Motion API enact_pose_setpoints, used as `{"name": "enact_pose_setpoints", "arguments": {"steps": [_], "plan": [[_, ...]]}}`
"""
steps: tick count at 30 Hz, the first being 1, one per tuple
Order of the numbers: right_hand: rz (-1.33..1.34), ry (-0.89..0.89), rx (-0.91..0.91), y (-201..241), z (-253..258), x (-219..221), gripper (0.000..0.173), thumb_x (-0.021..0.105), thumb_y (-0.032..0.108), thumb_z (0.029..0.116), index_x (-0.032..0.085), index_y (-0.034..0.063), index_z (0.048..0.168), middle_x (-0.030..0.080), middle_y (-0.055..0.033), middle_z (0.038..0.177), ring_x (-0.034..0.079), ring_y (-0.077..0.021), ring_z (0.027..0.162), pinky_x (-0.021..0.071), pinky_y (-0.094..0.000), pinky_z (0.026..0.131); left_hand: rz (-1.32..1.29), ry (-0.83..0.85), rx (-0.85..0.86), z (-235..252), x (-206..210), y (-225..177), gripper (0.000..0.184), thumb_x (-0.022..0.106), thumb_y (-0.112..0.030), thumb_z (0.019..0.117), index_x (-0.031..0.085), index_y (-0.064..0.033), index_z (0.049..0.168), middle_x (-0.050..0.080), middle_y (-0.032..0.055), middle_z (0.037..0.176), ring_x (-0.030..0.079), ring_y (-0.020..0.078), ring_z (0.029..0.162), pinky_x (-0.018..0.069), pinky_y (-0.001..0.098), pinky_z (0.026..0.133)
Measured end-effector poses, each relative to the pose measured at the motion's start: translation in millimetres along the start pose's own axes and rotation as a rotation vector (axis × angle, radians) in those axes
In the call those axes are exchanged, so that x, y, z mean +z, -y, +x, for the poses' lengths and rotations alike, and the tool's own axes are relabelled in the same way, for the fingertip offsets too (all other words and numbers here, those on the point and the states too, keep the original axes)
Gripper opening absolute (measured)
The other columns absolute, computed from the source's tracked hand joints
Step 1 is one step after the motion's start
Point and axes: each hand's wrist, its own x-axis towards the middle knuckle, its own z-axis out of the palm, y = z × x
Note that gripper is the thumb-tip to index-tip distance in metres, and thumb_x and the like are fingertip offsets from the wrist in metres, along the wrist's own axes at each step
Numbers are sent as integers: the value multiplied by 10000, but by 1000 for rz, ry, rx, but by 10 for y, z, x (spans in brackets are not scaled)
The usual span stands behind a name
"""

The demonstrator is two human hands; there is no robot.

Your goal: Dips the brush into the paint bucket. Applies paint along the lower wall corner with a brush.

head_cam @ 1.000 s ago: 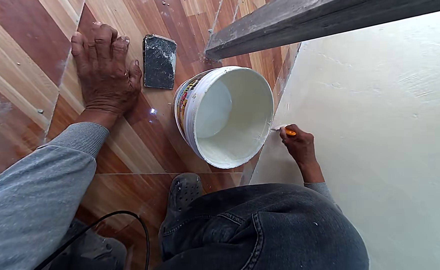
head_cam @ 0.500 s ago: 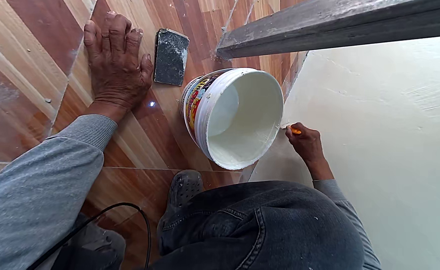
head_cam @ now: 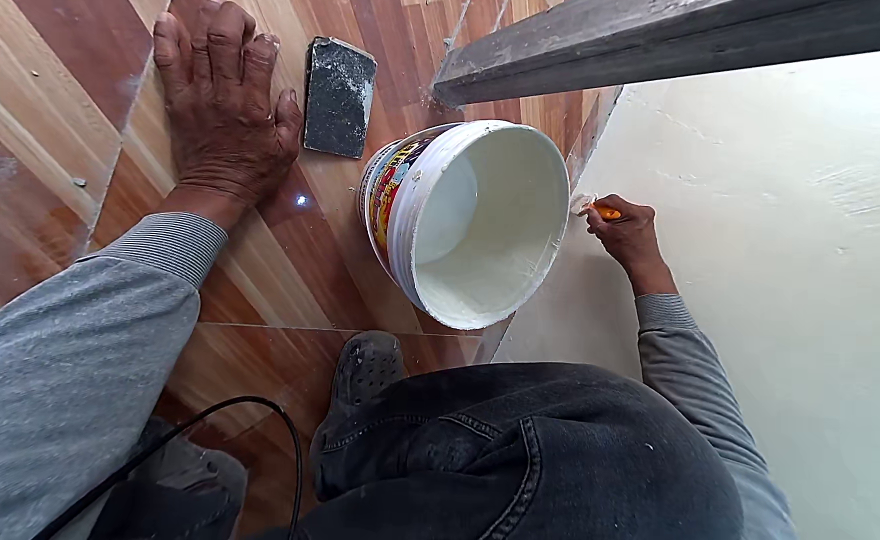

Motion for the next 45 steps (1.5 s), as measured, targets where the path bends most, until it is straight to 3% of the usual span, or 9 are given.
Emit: {"name": "enact_pose_setpoints", "arguments": {"steps": [15,22,27,30,34,36,39,42,45], "plan": [[-160,148,-58,267,-585,220,134,667,89,925,673,-20,848,634,-162,641,650,-301,567,526,-505,540,-15,21,-5,7,-4,0,577,326,-432,1056,495,-58,1462,417,219,1558,344,440,1473,111,652,1212],[-180,232,-62,293,-992,426,230,615,156,944,656,-42,834,640,-198,683,675,-374,658,528,-554,615,-29,32,-1,0,-35,-11,568,340,-418,1054,495,-48,1456,421,244,1549,341,476,1465,123,665,1203],[-88,378,65,521,-1161,251,275,600,252,961,711,2,933,690,-137,724,691,-255,637,572,-459,639,-19,27,7,-3,-17,-5,577,320,-423,1057,478,-50,1467,411,236,1556,329,459,1479,114,663,1209],[-194,226,-21,777,-904,-127,242,587,161,990,727,-32,1029,711,-228,813,713,-398,738,558,-604,690,-24,28,3,12,-32,-8,575,319,-416,1060,491,-35,1455,420,253,1551,343,477,1468,126,675,1199],[-408,167,-78,673,-221,-350,283,515,116,1030,677,-65,1175,703,-303,1005,703,-499,912,546,-669,782,-24,33,-12,14,-28,-26,587,311,-434,1058,495,-42,1453,431,259,1541,360,492,1450,138,678,1196],[-540,250,-52,585,90,-302,289,478,59,1034,636,-89,1226,661,-339,1106,677,-535,974,532,-677,807,-28,30,-8,8,-38,-16,580,316,-425,1061,499,-37,1450,433,258,1541,363,493,1447,142,674,1196],[-688,417,-2,502,269,-141,216,520,-20,994,654,-109,1137,634,-344,1121,665,-536,987,541,-670,784,-26,25,-10,11,-40,-32,576,311,-417,1057,506,-37,1444,448,252,1531,377,490,1438,163,668,1187],[-660,578,-7,564,23,60,135,598,-7,944,704,-84,977,664,-309,1064,671,-502,979,540,-666,777,-20,26,-26,9,-19,-20,575,314,-417,1056,504,-51,1456,445,233,1544,378,471,1445,168,657,1189],[-559,754,8,777,-430,273,133,654,84,940,727,-21,973,703,-249,1004,692,-446,972,549,-635,804,-10,37,-18,1,-26,-20,573,305,-417,1065,490,-52,1466,422,229,1567,356,466,1465,143,660,1202]]}}
